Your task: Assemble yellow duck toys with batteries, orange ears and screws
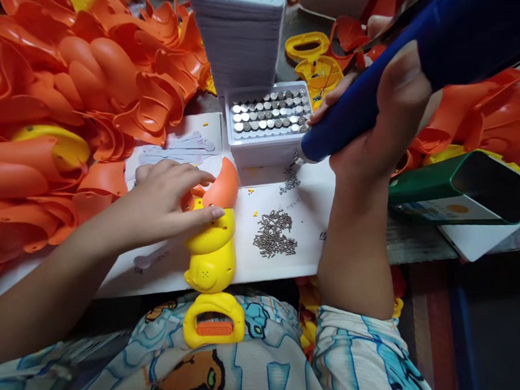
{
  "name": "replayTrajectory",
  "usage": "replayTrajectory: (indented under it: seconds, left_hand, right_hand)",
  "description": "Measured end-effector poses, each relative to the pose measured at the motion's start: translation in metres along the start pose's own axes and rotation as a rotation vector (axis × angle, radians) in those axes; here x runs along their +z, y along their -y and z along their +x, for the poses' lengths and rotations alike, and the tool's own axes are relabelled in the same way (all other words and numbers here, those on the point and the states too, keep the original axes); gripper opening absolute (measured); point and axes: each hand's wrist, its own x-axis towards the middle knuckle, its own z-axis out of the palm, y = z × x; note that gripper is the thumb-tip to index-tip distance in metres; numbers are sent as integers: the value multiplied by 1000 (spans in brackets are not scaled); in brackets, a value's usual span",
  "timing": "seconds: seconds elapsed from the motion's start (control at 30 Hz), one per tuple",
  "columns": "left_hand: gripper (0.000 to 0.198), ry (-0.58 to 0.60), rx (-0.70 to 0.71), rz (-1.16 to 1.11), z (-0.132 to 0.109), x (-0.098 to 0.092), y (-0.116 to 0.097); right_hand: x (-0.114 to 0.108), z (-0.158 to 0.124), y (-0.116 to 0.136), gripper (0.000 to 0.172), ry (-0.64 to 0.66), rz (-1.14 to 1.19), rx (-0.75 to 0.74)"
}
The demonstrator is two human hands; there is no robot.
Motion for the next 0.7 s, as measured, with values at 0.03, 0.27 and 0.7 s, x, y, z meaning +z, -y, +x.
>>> replayTrajectory:
  seconds: [0.03, 0.27, 0.7]
  left_hand:
    - [64, -8, -30, -5, 0, 1, -1]
    - [37, -47, 2, -420, -14, -3, 12]
    - [72, -500, 38, -1118, -73, 1, -3]
  right_hand:
    - [0, 0, 0, 35, 21, -36, -100]
    - [5, -2, 0, 35, 12, -197, -217]
    - [11, -6, -1, 33, -29, -173, -142]
